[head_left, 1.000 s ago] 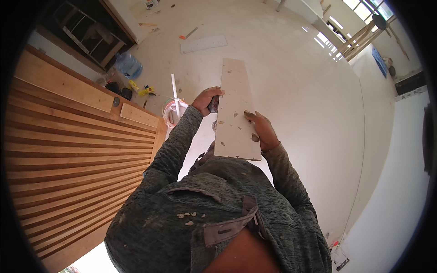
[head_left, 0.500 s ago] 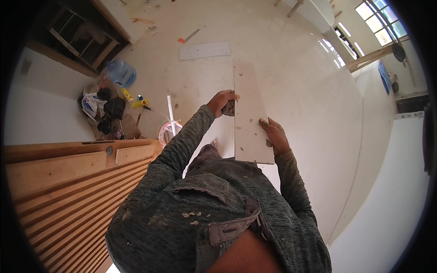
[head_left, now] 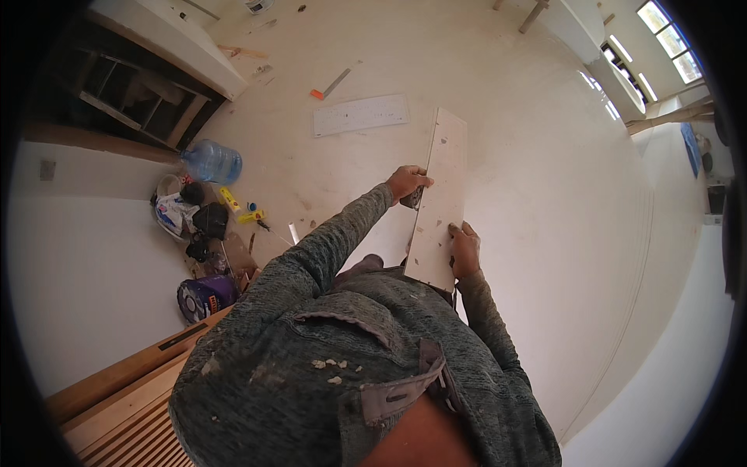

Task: The person walks through a room under renovation, picks up a rectangular tile, and places it on the floor. They use a tape measure and a pen to measure and mark lines on the tile, then align it with another tile to mark additional lines.

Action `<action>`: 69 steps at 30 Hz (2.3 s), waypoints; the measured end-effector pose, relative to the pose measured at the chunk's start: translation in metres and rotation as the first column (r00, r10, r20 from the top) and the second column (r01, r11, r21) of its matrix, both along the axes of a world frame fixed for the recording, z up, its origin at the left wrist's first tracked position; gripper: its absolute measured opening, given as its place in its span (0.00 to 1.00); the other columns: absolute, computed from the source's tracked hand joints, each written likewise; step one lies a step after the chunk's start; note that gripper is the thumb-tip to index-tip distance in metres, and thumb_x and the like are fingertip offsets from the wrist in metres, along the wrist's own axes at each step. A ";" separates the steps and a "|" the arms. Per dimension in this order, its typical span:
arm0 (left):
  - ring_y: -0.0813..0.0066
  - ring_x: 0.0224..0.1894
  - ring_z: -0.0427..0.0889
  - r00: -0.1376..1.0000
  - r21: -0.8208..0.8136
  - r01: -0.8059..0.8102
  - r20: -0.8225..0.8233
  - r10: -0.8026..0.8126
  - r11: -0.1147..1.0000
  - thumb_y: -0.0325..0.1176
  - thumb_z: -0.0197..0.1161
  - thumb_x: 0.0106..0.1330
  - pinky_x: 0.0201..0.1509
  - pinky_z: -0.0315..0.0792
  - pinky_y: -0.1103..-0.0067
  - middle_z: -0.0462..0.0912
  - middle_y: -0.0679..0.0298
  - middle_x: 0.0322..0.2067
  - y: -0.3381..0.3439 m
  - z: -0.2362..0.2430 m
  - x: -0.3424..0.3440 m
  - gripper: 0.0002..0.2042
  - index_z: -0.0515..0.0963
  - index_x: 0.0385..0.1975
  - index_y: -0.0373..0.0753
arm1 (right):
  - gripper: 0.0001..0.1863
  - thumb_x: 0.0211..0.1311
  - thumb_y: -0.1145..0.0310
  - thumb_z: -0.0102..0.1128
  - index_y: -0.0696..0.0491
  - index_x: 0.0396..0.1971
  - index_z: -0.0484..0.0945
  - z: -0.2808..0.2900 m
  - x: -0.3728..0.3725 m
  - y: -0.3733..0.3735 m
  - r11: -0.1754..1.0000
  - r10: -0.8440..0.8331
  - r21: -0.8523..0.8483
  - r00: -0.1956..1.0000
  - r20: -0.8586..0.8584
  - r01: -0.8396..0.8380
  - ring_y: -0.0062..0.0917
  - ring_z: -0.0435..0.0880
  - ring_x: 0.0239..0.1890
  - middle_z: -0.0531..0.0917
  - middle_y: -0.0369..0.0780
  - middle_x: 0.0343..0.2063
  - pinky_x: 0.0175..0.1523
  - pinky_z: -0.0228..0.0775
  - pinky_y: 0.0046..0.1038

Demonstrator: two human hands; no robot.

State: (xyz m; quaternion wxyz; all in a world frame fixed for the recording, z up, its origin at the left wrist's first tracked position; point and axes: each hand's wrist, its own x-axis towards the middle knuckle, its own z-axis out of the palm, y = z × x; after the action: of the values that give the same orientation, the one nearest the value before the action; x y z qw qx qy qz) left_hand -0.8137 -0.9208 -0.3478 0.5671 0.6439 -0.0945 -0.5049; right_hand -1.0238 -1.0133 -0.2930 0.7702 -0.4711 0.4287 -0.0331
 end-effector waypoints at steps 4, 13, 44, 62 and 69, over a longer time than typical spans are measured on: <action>0.78 0.31 0.78 0.998 0.172 0.024 0.048 -0.033 0.985 0.36 0.67 0.58 0.37 0.74 0.79 0.80 0.64 0.30 -0.021 -0.004 0.042 0.13 0.79 0.38 0.34 | 0.15 0.64 0.70 0.50 0.61 0.47 0.75 -0.023 0.054 -0.051 0.998 0.006 -0.062 0.998 -0.058 -0.009 0.26 0.81 0.34 0.82 0.42 0.35 0.39 0.75 0.28; 0.74 0.33 0.80 0.967 0.472 0.150 0.112 -0.228 0.869 0.37 0.69 0.56 0.39 0.76 0.76 0.82 0.59 0.31 0.028 -0.084 0.135 0.16 0.79 0.38 0.33 | 0.14 0.61 0.72 0.51 0.62 0.44 0.76 -0.058 0.159 -0.100 0.990 -0.021 -0.140 0.981 -0.193 -0.006 0.25 0.80 0.31 0.82 0.41 0.32 0.37 0.74 0.27; 0.54 0.44 0.75 0.630 0.803 0.237 0.302 -0.716 0.547 0.39 0.79 0.35 0.45 0.68 0.62 0.74 0.56 0.41 0.076 -0.052 0.225 0.28 0.75 0.39 0.40 | 0.28 0.62 0.63 0.57 0.58 0.60 0.68 -0.438 0.326 -0.181 0.896 -0.268 -0.445 0.808 -0.525 0.008 0.40 0.71 0.61 0.74 0.51 0.57 0.66 0.61 0.32; 0.53 0.40 0.75 0.605 0.857 0.145 0.318 -0.730 0.494 0.40 0.80 0.26 0.43 0.69 0.62 0.76 0.56 0.37 0.053 -0.043 0.217 0.31 0.75 0.35 0.41 | 0.15 0.70 0.59 0.45 0.56 0.41 0.72 -0.555 0.287 -0.175 0.964 -0.236 -0.248 0.747 -0.621 0.098 0.27 0.75 0.33 0.76 0.41 0.28 0.40 0.70 0.32; 0.52 0.39 0.76 0.566 0.857 0.172 0.317 -0.761 0.485 0.40 0.81 0.29 0.42 0.70 0.62 0.75 0.54 0.35 0.052 -0.045 0.219 0.31 0.73 0.36 0.39 | 0.17 0.68 0.59 0.47 0.59 0.40 0.75 -0.608 0.276 -0.172 0.956 -0.288 -0.238 0.715 -0.637 0.172 0.38 0.77 0.38 0.80 0.49 0.34 0.47 0.67 0.36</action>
State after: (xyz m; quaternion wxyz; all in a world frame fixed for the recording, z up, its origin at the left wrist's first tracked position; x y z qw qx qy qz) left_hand -0.5947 -0.8692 -0.3924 -0.0042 0.8904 -0.2617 -0.3725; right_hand -0.7477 -1.1853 -0.9009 0.5153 -0.4553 0.7261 0.0066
